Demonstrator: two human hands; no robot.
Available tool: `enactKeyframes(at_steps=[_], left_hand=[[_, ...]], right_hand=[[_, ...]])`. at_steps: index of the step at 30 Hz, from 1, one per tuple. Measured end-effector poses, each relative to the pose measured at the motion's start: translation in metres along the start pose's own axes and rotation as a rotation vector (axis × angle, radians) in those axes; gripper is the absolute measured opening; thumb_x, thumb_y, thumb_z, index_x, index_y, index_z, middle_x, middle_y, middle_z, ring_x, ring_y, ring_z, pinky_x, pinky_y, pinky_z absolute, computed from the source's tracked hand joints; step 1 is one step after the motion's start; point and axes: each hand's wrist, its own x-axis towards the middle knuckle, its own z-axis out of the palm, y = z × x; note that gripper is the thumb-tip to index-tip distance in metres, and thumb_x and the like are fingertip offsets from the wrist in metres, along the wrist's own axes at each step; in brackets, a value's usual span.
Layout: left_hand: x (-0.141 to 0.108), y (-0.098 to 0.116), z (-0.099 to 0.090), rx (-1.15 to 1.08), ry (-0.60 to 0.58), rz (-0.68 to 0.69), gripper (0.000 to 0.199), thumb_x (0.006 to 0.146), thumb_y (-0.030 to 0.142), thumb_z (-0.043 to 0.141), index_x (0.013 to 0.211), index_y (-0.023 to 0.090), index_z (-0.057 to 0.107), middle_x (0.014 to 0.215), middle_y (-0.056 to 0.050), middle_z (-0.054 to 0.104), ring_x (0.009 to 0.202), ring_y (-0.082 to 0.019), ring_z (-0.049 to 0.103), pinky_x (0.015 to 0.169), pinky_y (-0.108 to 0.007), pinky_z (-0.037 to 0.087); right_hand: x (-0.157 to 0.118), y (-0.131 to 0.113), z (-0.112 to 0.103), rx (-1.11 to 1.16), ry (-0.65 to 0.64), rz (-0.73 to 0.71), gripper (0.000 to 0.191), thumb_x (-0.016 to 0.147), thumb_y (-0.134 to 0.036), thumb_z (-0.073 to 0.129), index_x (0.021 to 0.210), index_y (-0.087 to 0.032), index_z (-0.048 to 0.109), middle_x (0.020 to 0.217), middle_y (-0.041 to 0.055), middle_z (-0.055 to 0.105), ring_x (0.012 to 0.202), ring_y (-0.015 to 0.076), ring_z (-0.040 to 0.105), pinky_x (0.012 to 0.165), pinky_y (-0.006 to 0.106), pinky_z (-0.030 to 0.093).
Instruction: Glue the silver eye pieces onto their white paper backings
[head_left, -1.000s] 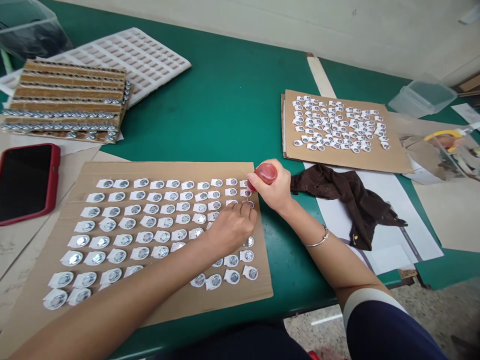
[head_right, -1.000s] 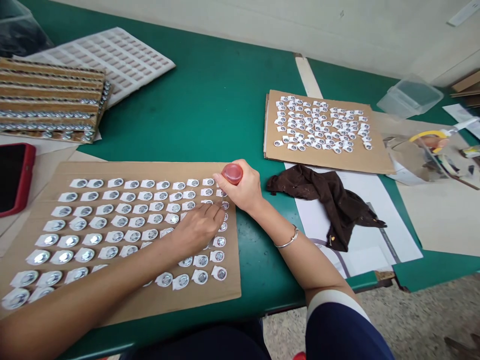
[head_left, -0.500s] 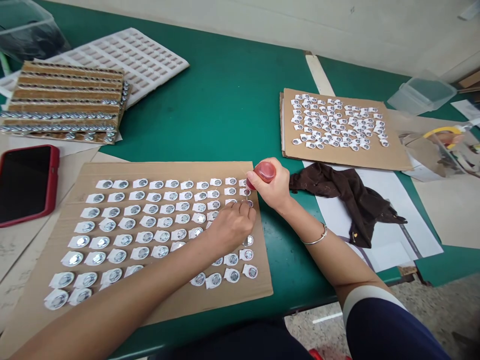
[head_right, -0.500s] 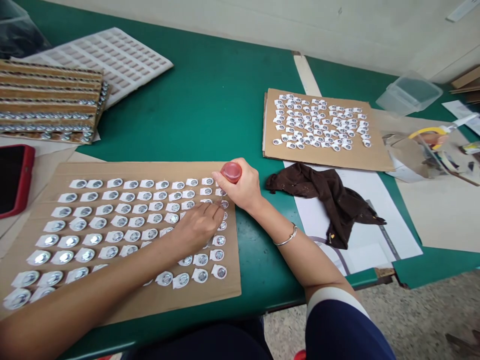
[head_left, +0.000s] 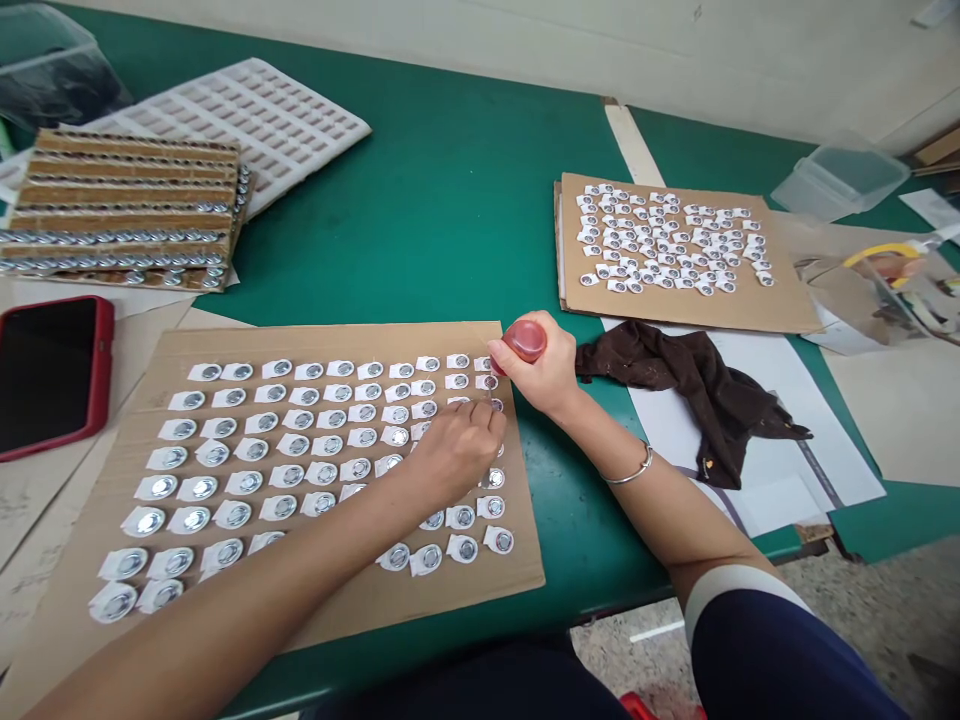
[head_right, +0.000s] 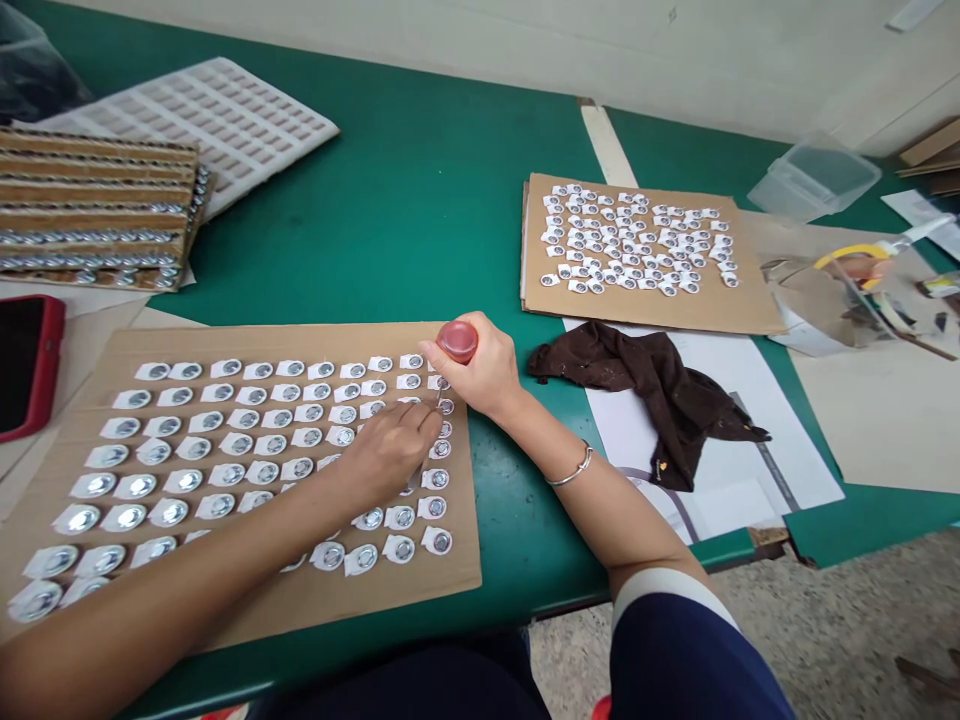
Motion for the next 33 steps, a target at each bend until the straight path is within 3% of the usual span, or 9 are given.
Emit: enactKeyframes(at_steps=[8, 22, 29, 33], left_hand=[[-0.002, -0.001, 0.001, -0.005, 0.067, -0.004, 0.022, 0.071, -0.005, 0.037, 0.076, 0.010, 0.053, 0.075, -0.012, 0.059, 0.064, -0.023, 0.057, 0.056, -0.035, 0.050], [0.000, -0.010, -0.003, -0.188, -0.047, -0.083, 0.018, 0.071, 0.001, 0.040, 0.077, 0.011, 0.053, 0.076, -0.010, 0.057, 0.068, -0.021, 0.053, 0.063, -0.034, 0.045], [0.013, -0.035, -0.013, -0.598, -0.001, -0.264, 0.013, 0.070, 0.007, 0.045, 0.060, 0.015, 0.048, 0.061, -0.001, 0.053, 0.056, -0.012, 0.046, 0.054, -0.026, 0.032], [0.022, -0.049, -0.015, -0.816, -0.027, -0.419, 0.012, 0.071, 0.013, 0.050, 0.061, 0.015, 0.056, 0.055, 0.001, 0.053, 0.050, -0.009, 0.043, 0.049, -0.023, 0.030]], right_hand=[[0.000, 0.001, -0.001, -0.029, -0.017, -0.029, 0.036, 0.071, -0.052, 0.064, 0.079, -0.019, 0.050, 0.072, 0.0006, 0.059, 0.063, 0.0137, 0.055, 0.061, 0.028, 0.044], [0.000, -0.002, -0.004, -0.084, -0.062, -0.031, 0.035, 0.072, -0.052, 0.062, 0.079, -0.020, 0.051, 0.073, 0.0013, 0.061, 0.064, 0.0147, 0.056, 0.062, 0.029, 0.044], [-0.002, -0.009, -0.011, -0.085, -0.101, -0.009, 0.034, 0.070, -0.050, 0.065, 0.079, -0.020, 0.052, 0.074, 0.0011, 0.063, 0.066, 0.0154, 0.058, 0.063, 0.029, 0.045], [-0.010, -0.008, -0.019, 0.002, -0.078, 0.065, 0.035, 0.067, -0.043, 0.069, 0.089, -0.019, 0.055, 0.076, 0.0008, 0.065, 0.070, 0.0159, 0.061, 0.070, 0.031, 0.048]])
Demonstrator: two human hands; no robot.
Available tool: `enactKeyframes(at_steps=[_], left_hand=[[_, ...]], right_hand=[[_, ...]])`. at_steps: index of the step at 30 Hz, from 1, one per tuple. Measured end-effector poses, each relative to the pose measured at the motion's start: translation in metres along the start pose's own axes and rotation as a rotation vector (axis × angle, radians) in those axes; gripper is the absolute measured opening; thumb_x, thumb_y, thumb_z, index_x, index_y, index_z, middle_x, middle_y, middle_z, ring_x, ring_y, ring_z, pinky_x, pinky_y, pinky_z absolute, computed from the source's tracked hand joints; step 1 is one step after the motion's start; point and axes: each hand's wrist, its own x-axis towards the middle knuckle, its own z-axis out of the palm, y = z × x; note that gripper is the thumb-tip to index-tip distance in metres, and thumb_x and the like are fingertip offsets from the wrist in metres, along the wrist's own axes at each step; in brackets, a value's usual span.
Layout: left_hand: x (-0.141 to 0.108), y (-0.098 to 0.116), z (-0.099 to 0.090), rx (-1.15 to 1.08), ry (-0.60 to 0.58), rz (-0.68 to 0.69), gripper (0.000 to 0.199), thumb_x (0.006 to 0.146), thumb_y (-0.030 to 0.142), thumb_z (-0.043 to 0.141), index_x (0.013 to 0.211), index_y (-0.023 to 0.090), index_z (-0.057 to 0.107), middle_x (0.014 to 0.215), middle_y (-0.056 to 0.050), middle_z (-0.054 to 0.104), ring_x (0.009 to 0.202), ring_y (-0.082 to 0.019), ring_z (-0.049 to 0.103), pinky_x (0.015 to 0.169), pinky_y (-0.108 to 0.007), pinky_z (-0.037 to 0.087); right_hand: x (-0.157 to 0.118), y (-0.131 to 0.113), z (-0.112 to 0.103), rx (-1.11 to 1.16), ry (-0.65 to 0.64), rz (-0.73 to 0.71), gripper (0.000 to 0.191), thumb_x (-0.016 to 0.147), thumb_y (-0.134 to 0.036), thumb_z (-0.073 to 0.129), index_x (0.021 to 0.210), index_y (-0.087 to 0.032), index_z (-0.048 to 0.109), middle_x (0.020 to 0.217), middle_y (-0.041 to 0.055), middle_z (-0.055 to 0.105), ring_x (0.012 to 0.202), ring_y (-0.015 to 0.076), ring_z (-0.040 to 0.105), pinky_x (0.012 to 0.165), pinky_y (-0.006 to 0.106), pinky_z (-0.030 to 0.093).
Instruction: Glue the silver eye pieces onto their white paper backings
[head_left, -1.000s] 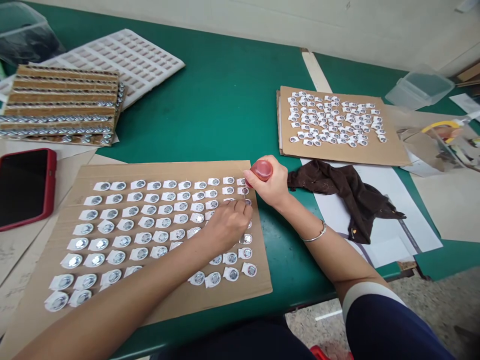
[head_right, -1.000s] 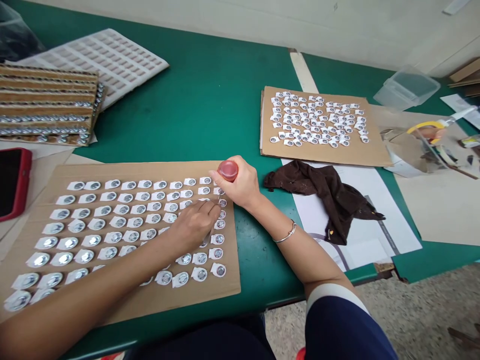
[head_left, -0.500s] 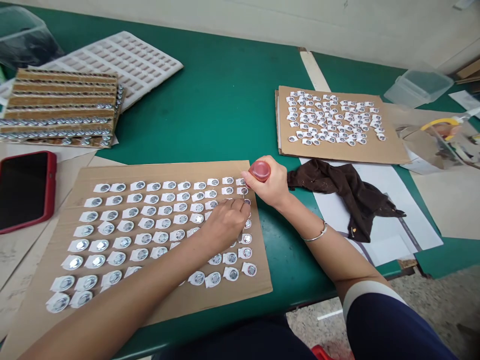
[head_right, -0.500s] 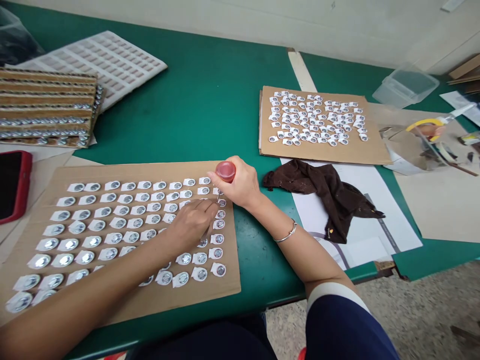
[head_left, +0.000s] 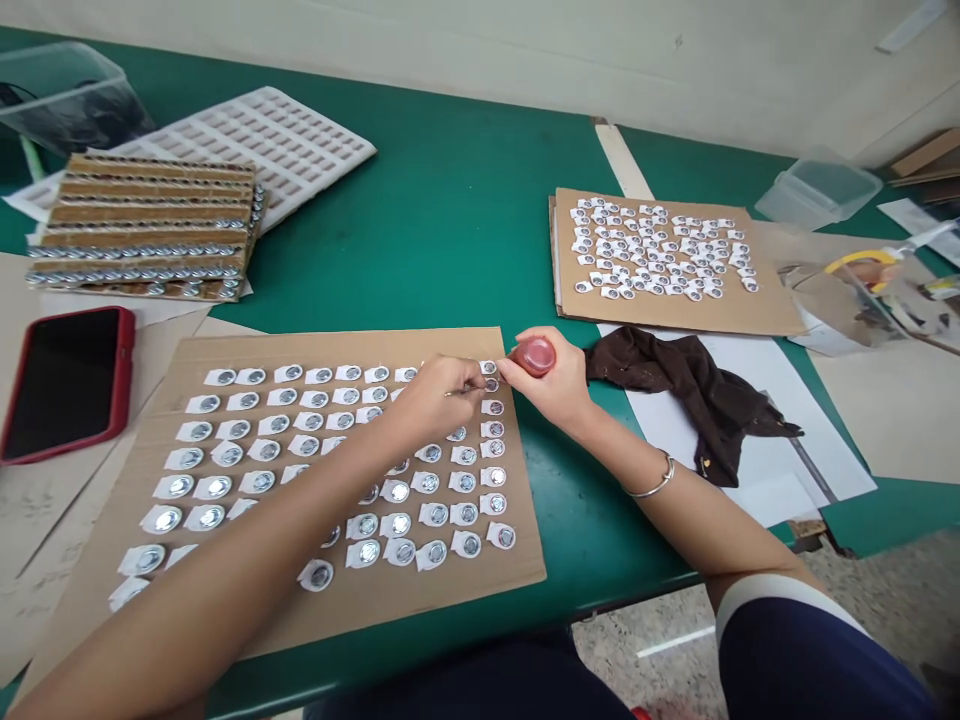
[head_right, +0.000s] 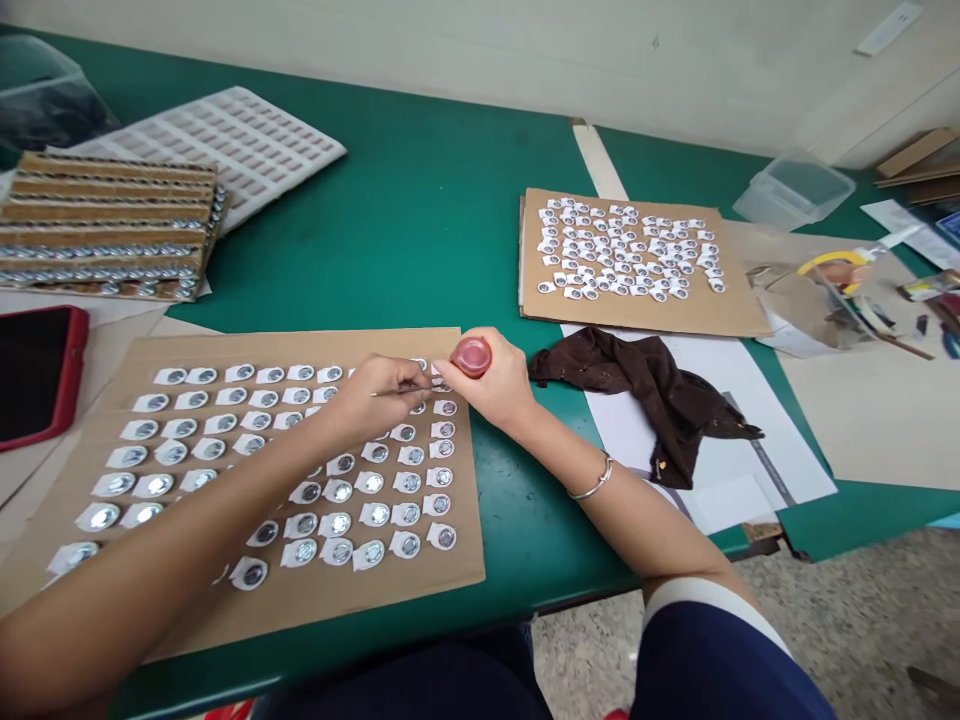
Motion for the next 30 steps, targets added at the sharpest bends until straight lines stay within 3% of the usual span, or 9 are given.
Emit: enactKeyframes(at_steps=[3, 8, 30], left_hand=[[0.007, -0.004, -0.004, -0.132, -0.035, -0.094, 0.011, 0.071, 0.019, 0.052, 0.064, 0.015, 0.060, 0.060, 0.000, 0.056, 0.053, -0.010, 0.047, 0.049, -0.022, 0.033], [0.013, -0.011, -0.008, -0.239, -0.065, -0.187, 0.013, 0.068, 0.026, 0.058, 0.071, 0.015, 0.064, 0.066, -0.003, 0.060, 0.053, -0.011, 0.049, 0.047, -0.022, 0.035], [0.011, -0.017, -0.005, -0.227, -0.011, -0.138, 0.013, 0.069, 0.025, 0.060, 0.070, 0.014, 0.065, 0.069, -0.004, 0.063, 0.058, -0.011, 0.052, 0.051, -0.022, 0.037]], right_hand=[[-0.010, 0.004, -0.004, 0.065, 0.029, 0.044, 0.035, 0.067, -0.039, 0.070, 0.093, -0.019, 0.057, 0.080, 0.0021, 0.066, 0.075, 0.0175, 0.063, 0.075, 0.034, 0.049], [-0.023, 0.006, -0.006, 0.149, 0.234, 0.008, 0.022, 0.070, -0.032, 0.068, 0.084, -0.020, 0.057, 0.083, 0.0042, 0.065, 0.075, 0.0180, 0.061, 0.073, 0.036, 0.050], [-0.028, 0.007, 0.003, 0.222, 0.081, -0.078, 0.023, 0.070, -0.028, 0.070, 0.086, -0.020, 0.056, 0.081, 0.0033, 0.065, 0.075, 0.0170, 0.062, 0.071, 0.035, 0.050]])
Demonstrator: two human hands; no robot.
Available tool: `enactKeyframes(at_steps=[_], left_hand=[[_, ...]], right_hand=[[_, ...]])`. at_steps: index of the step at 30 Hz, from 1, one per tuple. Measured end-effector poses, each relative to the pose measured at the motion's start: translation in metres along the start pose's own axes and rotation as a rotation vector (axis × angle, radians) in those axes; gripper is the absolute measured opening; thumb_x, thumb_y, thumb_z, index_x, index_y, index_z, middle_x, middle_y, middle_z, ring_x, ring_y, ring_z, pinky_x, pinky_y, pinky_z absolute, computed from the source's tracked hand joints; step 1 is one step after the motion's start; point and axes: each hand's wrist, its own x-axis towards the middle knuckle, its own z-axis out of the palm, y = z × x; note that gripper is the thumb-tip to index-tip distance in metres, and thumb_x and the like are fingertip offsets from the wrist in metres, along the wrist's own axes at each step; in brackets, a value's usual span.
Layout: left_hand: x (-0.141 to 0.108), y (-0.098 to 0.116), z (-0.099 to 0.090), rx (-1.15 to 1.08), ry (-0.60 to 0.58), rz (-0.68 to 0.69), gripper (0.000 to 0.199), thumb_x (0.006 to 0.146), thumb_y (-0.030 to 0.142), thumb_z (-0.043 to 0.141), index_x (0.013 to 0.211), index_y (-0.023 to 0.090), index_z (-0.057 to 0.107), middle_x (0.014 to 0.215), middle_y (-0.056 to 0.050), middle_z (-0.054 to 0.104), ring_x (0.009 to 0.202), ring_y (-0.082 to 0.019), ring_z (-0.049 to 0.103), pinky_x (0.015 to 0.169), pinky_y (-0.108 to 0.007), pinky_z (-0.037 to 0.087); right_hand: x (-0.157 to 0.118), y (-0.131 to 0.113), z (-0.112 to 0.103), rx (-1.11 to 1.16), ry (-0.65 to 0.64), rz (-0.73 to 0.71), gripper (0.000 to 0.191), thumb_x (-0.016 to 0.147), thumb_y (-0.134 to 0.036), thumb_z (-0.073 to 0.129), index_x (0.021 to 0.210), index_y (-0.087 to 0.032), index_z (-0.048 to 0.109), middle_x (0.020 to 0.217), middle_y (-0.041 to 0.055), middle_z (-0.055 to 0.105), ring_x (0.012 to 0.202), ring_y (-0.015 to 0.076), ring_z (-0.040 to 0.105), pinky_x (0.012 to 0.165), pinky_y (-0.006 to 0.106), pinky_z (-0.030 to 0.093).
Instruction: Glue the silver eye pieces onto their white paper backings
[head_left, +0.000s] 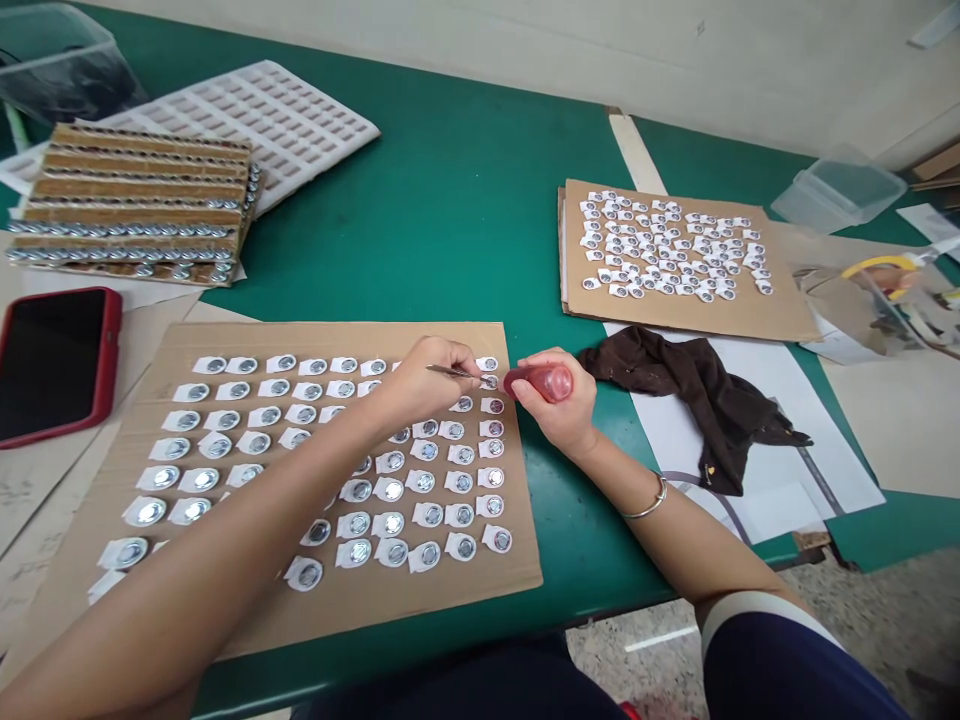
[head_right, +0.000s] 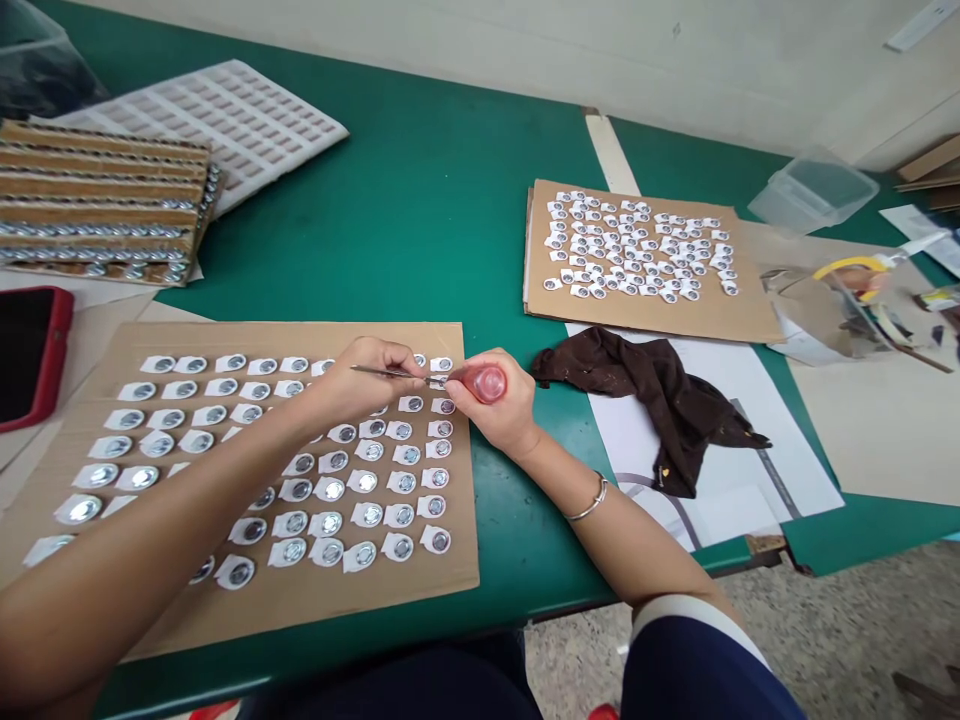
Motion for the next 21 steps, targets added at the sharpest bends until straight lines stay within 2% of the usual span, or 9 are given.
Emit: enactKeyframes(at_steps=[21], left_hand=[[-0.0013, 0.0041, -0.0009, 0.010, -0.008, 0.016, 0.013, 0.071, 0.024, 0.059, 0.071, 0.013, 0.065, 0.070, -0.005, 0.063, 0.058, -0.011, 0.053, 0.051, -0.022, 0.038]], right_hand=[[0.0003, -0.0004, -0.0020, -0.019, 0.001, 0.015, 0.021, 0.073, -0.032, 0.067, 0.085, -0.021, 0.055, 0.080, 0.0030, 0.065, 0.074, 0.0173, 0.062, 0.070, 0.036, 0.050]])
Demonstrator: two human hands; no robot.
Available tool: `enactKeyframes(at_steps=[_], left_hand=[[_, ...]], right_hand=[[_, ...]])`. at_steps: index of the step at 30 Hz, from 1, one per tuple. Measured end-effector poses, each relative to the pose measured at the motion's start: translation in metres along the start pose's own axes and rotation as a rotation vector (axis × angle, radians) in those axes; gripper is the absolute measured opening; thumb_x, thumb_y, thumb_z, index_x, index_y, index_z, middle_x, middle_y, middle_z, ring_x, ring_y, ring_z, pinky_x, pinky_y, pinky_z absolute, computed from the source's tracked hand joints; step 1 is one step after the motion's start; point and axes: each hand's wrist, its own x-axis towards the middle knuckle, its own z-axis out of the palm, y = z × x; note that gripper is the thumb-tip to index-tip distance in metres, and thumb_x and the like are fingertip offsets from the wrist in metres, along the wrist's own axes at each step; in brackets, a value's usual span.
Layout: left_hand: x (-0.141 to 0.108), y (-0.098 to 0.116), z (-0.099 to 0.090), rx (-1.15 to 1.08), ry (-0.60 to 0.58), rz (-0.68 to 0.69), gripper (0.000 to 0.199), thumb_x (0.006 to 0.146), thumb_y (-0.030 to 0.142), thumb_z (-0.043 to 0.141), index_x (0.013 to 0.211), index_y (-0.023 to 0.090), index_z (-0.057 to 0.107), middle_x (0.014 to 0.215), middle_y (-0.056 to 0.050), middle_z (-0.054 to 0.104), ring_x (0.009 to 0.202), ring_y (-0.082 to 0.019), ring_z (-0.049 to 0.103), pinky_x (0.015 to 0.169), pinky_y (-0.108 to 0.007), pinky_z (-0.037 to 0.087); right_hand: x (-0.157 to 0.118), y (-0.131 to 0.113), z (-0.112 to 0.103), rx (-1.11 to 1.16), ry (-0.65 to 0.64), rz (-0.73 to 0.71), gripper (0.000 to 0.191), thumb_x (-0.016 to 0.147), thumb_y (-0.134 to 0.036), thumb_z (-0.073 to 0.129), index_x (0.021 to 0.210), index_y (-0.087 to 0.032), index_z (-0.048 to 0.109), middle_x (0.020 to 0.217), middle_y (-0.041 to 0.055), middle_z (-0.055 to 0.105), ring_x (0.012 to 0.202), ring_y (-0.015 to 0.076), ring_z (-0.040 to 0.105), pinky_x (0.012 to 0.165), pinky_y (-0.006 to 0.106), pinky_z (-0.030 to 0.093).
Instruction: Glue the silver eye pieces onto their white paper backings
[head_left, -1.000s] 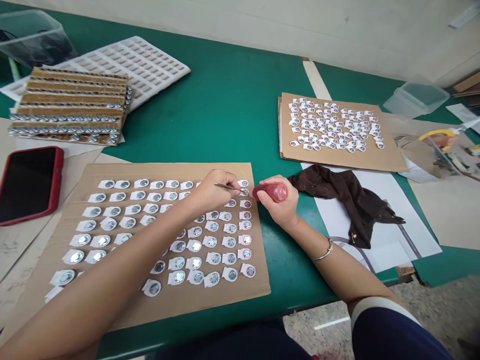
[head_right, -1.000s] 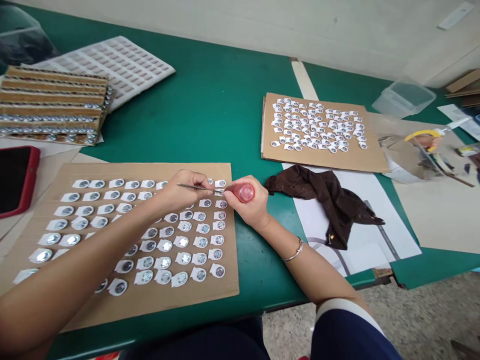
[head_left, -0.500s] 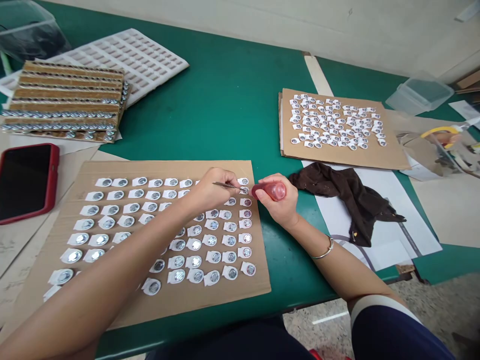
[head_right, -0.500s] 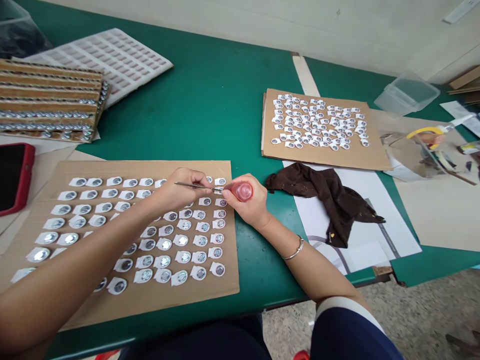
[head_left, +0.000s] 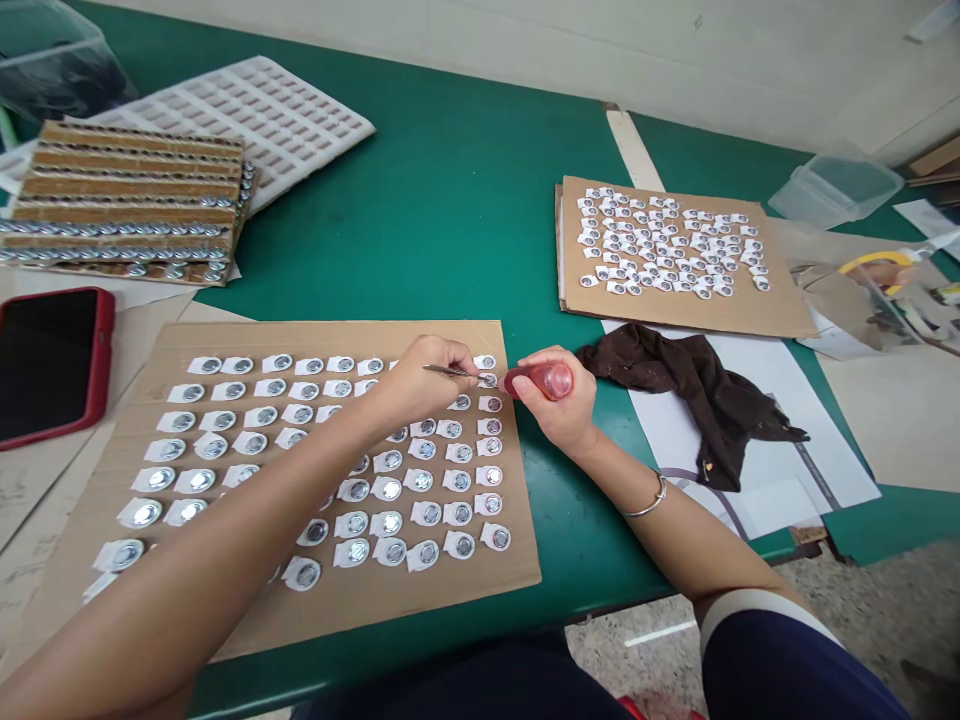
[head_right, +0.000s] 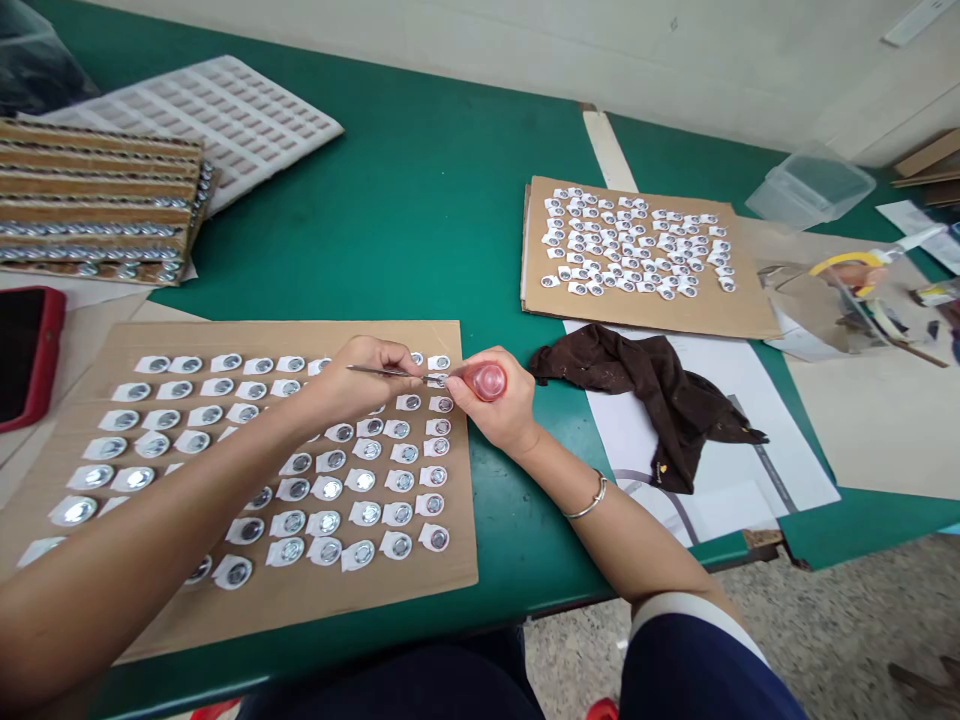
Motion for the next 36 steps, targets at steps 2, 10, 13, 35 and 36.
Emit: enactKeyframes(at_steps=[2, 10, 13, 35, 36], left_hand=[[-0.0001, -0.0004, 0.0002, 0.002, -0.001, 0.001, 0.013, 0.071, 0.025, 0.059, 0.070, 0.013, 0.065, 0.068, -0.004, 0.063, 0.056, -0.010, 0.051, 0.050, -0.022, 0.037], [-0.0001, -0.0024, 0.0004, -0.007, -0.009, -0.043, 0.015, 0.070, 0.027, 0.059, 0.072, 0.014, 0.066, 0.071, -0.005, 0.063, 0.059, -0.012, 0.053, 0.050, -0.023, 0.038], [-0.0005, -0.0012, 0.0005, -0.013, -0.010, -0.053, 0.015, 0.070, 0.028, 0.060, 0.072, 0.014, 0.065, 0.070, -0.005, 0.062, 0.058, -0.012, 0.053, 0.050, -0.023, 0.038], [-0.0003, -0.0038, 0.0007, -0.021, -0.014, -0.084, 0.013, 0.071, 0.029, 0.062, 0.072, 0.016, 0.065, 0.070, -0.002, 0.063, 0.057, -0.011, 0.051, 0.049, -0.022, 0.036], [-0.0002, -0.0045, 0.0007, -0.024, -0.013, -0.080, 0.013, 0.071, 0.029, 0.062, 0.072, 0.016, 0.065, 0.071, -0.002, 0.063, 0.059, -0.011, 0.052, 0.050, -0.022, 0.036]], right_hand=[[0.0000, 0.0002, 0.0004, -0.003, 0.003, 0.008, 0.021, 0.073, -0.033, 0.067, 0.085, -0.021, 0.055, 0.081, 0.0034, 0.064, 0.075, 0.0175, 0.061, 0.070, 0.036, 0.051], [-0.0005, 0.0009, 0.0017, 0.023, 0.010, 0.002, 0.021, 0.071, -0.028, 0.069, 0.086, -0.020, 0.056, 0.081, 0.0030, 0.063, 0.075, 0.0167, 0.061, 0.071, 0.035, 0.049], [-0.0006, 0.0004, 0.0018, 0.038, 0.009, -0.005, 0.021, 0.071, -0.026, 0.069, 0.086, -0.019, 0.056, 0.081, 0.0033, 0.063, 0.075, 0.0166, 0.061, 0.071, 0.034, 0.049], [-0.0004, 0.0044, -0.0011, 0.001, 0.035, 0.010, 0.019, 0.071, -0.029, 0.068, 0.083, -0.021, 0.055, 0.079, 0.0022, 0.062, 0.073, 0.0167, 0.059, 0.069, 0.034, 0.049], [-0.0003, 0.0046, -0.0013, -0.008, 0.035, 0.013, 0.019, 0.072, -0.029, 0.068, 0.083, -0.021, 0.055, 0.079, 0.0022, 0.062, 0.073, 0.0166, 0.059, 0.069, 0.034, 0.049]])
